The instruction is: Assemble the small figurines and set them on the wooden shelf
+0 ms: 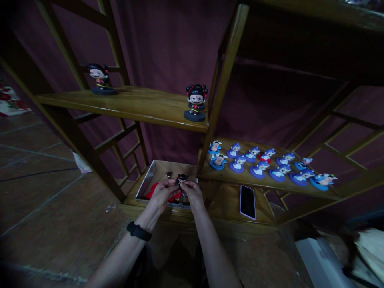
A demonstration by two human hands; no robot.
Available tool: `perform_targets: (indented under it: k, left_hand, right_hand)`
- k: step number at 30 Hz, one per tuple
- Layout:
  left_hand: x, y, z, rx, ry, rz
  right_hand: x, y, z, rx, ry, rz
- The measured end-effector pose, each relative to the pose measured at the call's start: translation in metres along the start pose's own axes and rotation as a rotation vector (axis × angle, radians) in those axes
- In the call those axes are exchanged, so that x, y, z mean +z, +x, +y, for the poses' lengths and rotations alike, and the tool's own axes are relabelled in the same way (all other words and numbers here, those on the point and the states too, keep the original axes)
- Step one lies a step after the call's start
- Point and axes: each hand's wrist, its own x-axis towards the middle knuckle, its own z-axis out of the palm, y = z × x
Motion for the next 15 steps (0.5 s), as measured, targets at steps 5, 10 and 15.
perform_targets:
  k: [5, 10, 15]
  left_hand:
    - [-0.001, 0.002, 0.001, -0.025, -0.004, 0.017]
    - [-0.005, 0.007, 0.003, -0.025, -0.031, 0.035]
    - [-0.007, 0.006, 0.009, -0.064, -0.056, 0.032]
  right_hand:
    - [0.004, -0.002, 0.003, -0.028, 0.022, -0.004]
    - [0.008, -0.01, -0.007, -0.019, 0.13, -0.052]
    - [0.006, -0.013, -0.014, 0.083, 0.228, -0.082]
